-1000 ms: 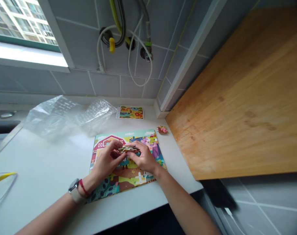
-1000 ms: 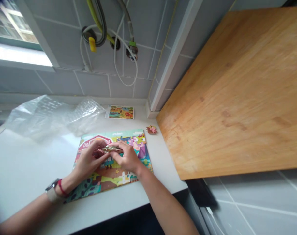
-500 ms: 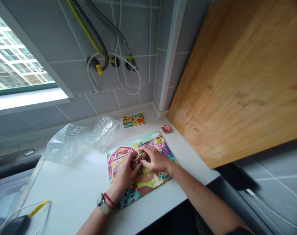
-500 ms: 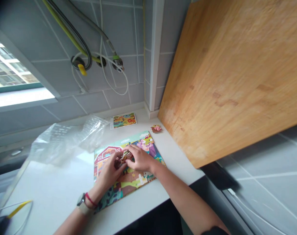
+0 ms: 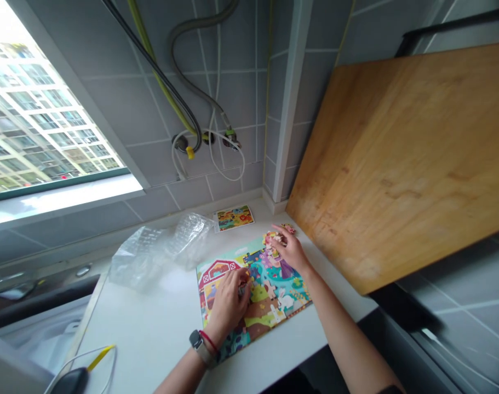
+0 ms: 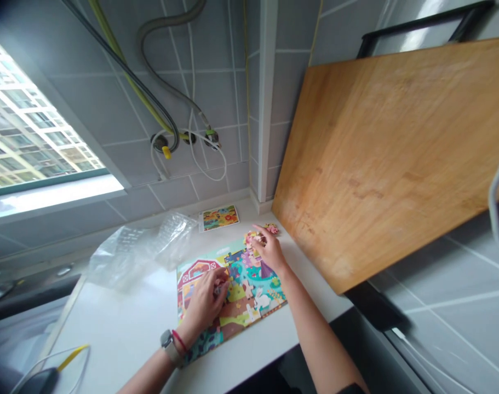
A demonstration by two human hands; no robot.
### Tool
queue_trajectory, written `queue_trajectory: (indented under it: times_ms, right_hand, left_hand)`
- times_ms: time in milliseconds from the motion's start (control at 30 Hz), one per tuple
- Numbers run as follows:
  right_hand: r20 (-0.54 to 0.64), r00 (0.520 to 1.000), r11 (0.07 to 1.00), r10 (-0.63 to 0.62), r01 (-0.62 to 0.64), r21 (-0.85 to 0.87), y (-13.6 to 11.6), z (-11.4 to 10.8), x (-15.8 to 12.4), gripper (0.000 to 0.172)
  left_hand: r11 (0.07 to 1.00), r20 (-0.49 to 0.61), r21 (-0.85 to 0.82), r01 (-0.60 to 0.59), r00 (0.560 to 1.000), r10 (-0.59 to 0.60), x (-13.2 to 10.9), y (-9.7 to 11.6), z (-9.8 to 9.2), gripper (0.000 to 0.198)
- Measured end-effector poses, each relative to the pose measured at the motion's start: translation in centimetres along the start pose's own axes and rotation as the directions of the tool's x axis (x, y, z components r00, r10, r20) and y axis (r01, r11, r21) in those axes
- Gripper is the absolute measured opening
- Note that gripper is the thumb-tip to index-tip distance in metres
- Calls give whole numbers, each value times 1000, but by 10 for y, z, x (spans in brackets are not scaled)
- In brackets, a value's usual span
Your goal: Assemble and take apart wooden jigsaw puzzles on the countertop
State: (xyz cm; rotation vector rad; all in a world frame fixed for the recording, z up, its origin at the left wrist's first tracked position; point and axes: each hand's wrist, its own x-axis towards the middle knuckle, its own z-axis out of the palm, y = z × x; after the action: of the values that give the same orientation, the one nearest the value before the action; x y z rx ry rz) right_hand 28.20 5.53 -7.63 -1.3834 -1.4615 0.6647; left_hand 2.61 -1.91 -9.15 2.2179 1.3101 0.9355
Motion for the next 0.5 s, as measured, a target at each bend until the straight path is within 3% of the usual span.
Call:
queue_trajectory:
  times_ms: [67,133,400,500]
  right_hand:
    - [-161,986,982,-40,9,-188,10,-11,13,38]
    - [-215,975,951,-52,-17,-308,18,-20,25,33]
    - [-123,989,875,-86,16,-484,32,-28,33,29]
    - [-156,978,825,-136,24,-565,31,-26,29,33]
  left_hand:
    - [998,18,38,-44,999,43,2,4,-2,14]
    - [995,36,68,-72,997,70,3,5,-2,12]
    - [987,45,138,-86,996,80,2,9,-1,11]
    - [988,54,128,-91,995,85,3,10,-3,13]
